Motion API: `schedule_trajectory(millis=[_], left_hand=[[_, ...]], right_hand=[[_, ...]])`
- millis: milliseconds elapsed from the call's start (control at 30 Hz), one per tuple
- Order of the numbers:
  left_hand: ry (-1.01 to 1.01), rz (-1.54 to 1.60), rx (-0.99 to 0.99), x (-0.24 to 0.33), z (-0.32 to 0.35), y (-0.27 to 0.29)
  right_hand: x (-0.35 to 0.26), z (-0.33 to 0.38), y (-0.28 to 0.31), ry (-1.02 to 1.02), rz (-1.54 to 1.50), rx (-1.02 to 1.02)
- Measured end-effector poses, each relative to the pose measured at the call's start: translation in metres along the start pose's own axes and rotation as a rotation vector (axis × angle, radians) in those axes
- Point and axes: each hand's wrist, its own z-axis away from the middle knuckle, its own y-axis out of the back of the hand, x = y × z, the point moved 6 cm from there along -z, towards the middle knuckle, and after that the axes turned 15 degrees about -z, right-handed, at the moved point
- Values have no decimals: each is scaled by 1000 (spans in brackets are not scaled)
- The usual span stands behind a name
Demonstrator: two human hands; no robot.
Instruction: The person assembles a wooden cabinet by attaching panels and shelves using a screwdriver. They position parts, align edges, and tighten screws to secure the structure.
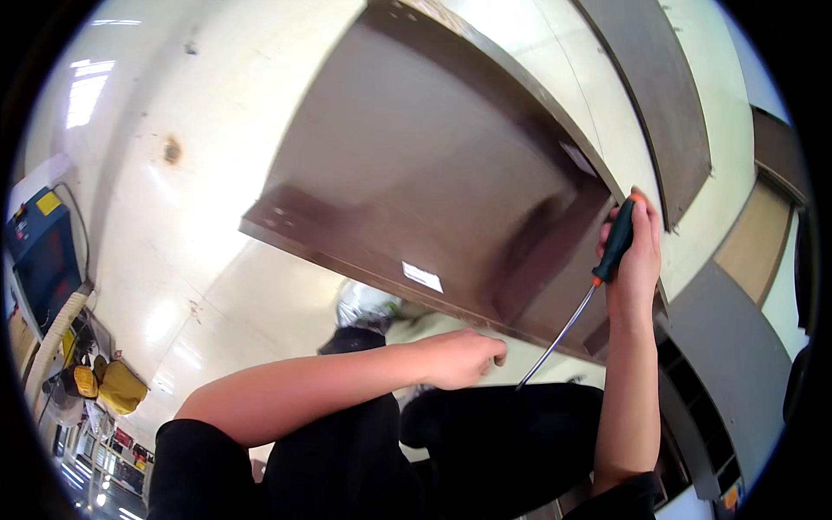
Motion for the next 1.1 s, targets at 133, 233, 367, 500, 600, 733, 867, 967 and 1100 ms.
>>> schedule_trajectory(millis=[133,233,367,500,600,733,867,967,1100], left_hand=[[-50,161,193,4,20,42],[-137,389,464,1,25,53],[-287,514,584,26,55,66],[-302,214,950,22,65,98],[-163,141,1307,10,78,144],[47,58,1367,-9,79,197],[115,121,1344,-24,77,230],[152,-31,1354,-26,87,256],[213,-149,1341,-23,91,273]], right_hand=[[6,16,-31,-69,-124,-117],[23,36,-34,-143,-219,-104],[74,60,-9,-278,-549,26],[115,92,-13,-515,-667,81],[107,121,-39,-574,-371,-215],[85,138,-88,-334,-52,-643],[86,128,-137,-358,42,-800],[89,120,-160,-353,42,-793],[87,119,-179,-393,-8,-768]])
